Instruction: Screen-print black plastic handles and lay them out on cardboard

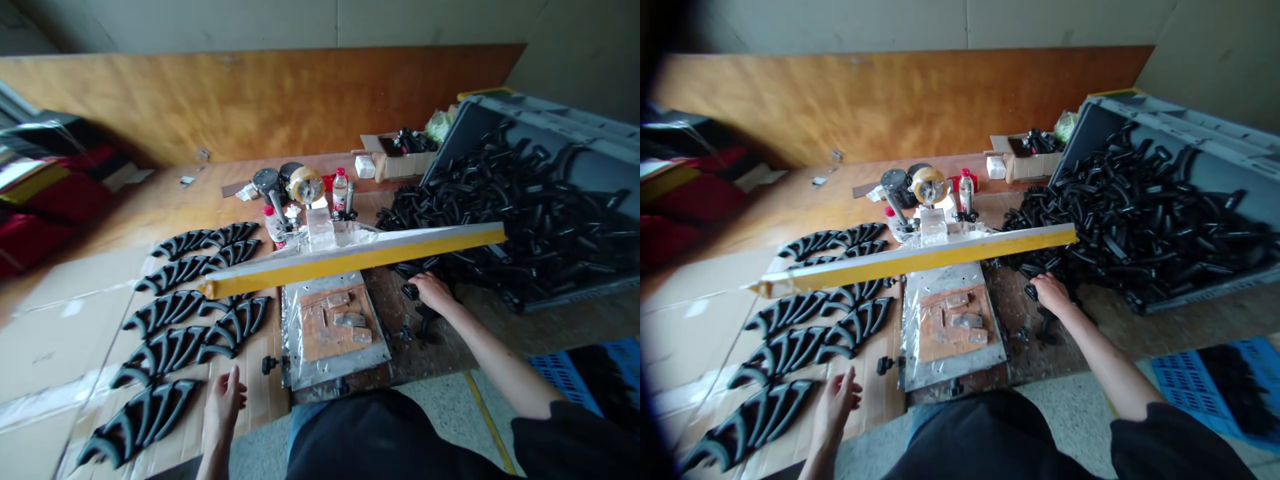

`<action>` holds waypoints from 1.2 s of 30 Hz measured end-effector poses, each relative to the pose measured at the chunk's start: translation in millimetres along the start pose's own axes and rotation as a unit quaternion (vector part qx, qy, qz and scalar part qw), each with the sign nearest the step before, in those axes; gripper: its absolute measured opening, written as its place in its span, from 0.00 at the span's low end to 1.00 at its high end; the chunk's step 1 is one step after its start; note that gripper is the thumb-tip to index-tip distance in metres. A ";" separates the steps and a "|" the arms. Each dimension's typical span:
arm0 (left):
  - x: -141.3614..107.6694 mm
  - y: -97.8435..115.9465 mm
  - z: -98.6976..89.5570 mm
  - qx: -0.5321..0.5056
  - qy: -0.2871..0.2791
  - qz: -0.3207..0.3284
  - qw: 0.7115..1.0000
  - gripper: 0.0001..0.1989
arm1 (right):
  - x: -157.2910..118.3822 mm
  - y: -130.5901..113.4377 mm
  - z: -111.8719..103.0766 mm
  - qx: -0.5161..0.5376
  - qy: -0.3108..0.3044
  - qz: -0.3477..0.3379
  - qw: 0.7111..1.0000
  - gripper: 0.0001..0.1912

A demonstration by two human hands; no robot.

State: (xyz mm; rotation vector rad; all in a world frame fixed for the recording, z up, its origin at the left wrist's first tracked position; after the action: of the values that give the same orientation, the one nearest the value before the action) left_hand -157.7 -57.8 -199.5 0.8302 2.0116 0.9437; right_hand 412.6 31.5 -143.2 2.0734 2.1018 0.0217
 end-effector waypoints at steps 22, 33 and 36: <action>-48.8 168.7 63.7 -0.221 -0.063 0.138 0.963 0.15 | -17.0 -209.8 -58.0 0.045 0.166 -0.268 0.948 0.20; -80.4 283.9 78.1 -0.400 -0.211 0.271 0.850 0.25 | -19.3 -214.9 -59.0 0.093 0.116 -0.246 0.958 0.21; -81.8 279.7 74.3 -0.368 -0.190 0.260 0.872 0.27 | -1.5 -183.4 -65.6 0.154 0.141 -0.181 0.961 0.19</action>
State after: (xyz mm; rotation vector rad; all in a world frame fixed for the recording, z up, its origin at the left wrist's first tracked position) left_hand 10.7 47.6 26.3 1.0151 0.9531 1.5637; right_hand 221.7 34.0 -104.7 1.8936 2.7921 -0.0697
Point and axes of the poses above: each hand's wrist, its own x-axis towards the middle knuckle, its own z-axis out of the palm, y = z × x, the point moved 3 cm from there along x, towards the middle knuckle, and after that the axes turned 15 degrees about -x, right-handed, at the moved point
